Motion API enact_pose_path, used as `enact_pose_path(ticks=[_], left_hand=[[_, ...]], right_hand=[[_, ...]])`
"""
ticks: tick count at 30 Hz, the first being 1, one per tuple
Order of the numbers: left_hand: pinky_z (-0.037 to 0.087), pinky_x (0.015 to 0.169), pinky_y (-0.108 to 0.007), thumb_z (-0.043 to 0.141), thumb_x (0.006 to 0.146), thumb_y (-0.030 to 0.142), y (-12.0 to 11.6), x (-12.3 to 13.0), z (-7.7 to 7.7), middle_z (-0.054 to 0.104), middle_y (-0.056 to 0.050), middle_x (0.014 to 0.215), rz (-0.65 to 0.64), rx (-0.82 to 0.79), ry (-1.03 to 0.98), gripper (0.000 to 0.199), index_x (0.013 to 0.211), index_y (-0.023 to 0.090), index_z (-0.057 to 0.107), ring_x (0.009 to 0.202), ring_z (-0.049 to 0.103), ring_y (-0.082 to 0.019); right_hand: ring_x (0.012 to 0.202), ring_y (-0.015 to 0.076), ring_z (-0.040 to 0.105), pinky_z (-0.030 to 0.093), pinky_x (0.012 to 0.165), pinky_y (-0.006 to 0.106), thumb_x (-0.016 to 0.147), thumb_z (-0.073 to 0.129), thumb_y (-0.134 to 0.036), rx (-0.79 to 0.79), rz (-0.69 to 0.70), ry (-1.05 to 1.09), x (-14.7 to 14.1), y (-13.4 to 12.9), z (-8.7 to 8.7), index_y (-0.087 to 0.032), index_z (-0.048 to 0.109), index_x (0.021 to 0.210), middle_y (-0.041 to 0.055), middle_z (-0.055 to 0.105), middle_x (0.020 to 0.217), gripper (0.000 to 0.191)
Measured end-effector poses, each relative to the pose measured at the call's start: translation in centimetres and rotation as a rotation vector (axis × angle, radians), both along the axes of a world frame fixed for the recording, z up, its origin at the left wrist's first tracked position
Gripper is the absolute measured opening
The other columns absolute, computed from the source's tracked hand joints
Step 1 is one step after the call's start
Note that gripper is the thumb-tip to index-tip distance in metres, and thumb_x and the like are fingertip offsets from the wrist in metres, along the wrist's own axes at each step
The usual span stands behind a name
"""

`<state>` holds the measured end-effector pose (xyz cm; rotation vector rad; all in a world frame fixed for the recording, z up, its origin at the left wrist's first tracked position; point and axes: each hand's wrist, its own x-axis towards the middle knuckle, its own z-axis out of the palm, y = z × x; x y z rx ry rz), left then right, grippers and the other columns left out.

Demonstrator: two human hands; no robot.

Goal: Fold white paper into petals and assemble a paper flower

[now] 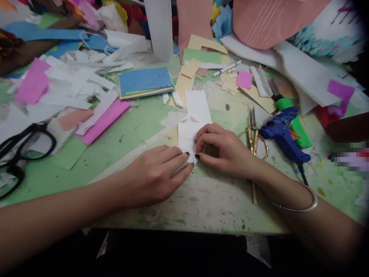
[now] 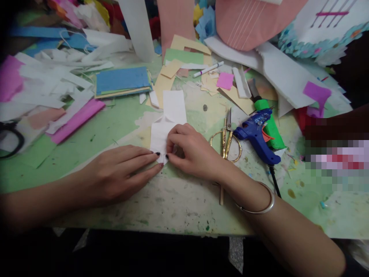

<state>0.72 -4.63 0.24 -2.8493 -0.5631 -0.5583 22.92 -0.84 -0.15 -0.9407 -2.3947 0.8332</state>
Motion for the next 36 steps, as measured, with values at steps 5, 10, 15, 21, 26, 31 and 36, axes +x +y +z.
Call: enact_pose_path(ticks=[5,10,15,21,26,31,36], left_hand=[[0.055,0.073,-0.036,0.05,0.089,0.009,-0.04,-0.1,-0.08,0.069,-0.011,0.092,-0.014,-0.073,-0.027,0.018,0.102,0.01,0.064,0.088,0.064,-0.022],[0.054,0.076,-0.035,0.047,0.091,0.011,-0.03,-0.14,-0.21,0.068,-0.01,0.094,0.004,-0.141,-0.003,0.02,0.104,0.013,0.062,0.088,0.063,-0.019],[0.055,0.075,-0.035,0.047,0.091,0.011,0.01,-0.13,-0.18,0.068,-0.01,0.091,-0.007,-0.107,-0.005,0.019,0.103,0.012,0.062,0.087,0.063,-0.019],[0.055,0.079,-0.037,0.046,0.092,0.013,-0.04,-0.16,-0.34,0.069,-0.01,0.094,0.001,-0.155,-0.039,0.025,0.111,0.012,0.06,0.09,0.064,-0.02],[0.056,0.08,-0.037,0.049,0.09,0.014,-0.05,0.01,-0.48,0.068,-0.01,0.093,0.014,-0.175,-0.027,0.026,0.113,0.012,0.06,0.09,0.064,-0.021],[0.056,0.081,-0.038,0.05,0.089,0.014,-0.05,0.13,-0.53,0.067,-0.01,0.092,0.03,-0.173,-0.006,0.027,0.114,0.012,0.06,0.091,0.063,-0.021],[0.055,0.081,-0.038,0.05,0.089,0.014,0.02,0.23,-0.52,0.067,-0.01,0.091,0.032,-0.202,-0.007,0.028,0.114,0.012,0.06,0.09,0.062,-0.021]], right_hand=[[0.089,0.0199,0.052,0.044,0.08,0.033,0.079,0.059,-0.012,0.011,-0.005,-0.014,-0.14,-0.08,-0.11,-0.018,0.06,0.08,0.0068,0.058,0.091,0.006],[0.089,0.0197,0.052,0.043,0.08,0.033,0.077,0.058,-0.012,0.012,-0.031,-0.025,-0.29,-0.28,-0.07,-0.019,0.058,0.078,0.0062,0.058,0.091,0.007],[0.089,0.0201,0.052,0.043,0.08,0.034,0.076,0.059,-0.013,0.003,-0.054,-0.031,-0.42,-0.3,-0.04,-0.019,0.057,0.076,0.006,0.056,0.091,0.006],[0.088,0.0199,0.051,0.041,0.078,0.032,0.073,0.059,-0.011,-0.021,-0.075,-0.027,-0.47,-0.18,-0.04,-0.02,0.054,0.078,0.0049,0.057,0.089,0.011],[0.088,0.0201,0.05,0.039,0.077,0.032,0.072,0.059,-0.01,-0.03,-0.08,-0.037,-0.54,-0.2,0.04,-0.02,0.053,0.08,0.0046,0.057,0.089,0.015],[0.091,0.0209,0.051,0.041,0.08,0.034,0.072,0.062,-0.013,-0.015,-0.112,-0.049,-0.37,-0.27,0.06,-0.019,0.056,0.081,0.0062,0.055,0.094,0.012],[0.091,0.0204,0.052,0.043,0.082,0.035,0.074,0.061,-0.013,0.0,-0.087,-0.032,-0.24,-0.25,0.14,-0.019,0.056,0.074,0.0061,0.054,0.094,0.008]])
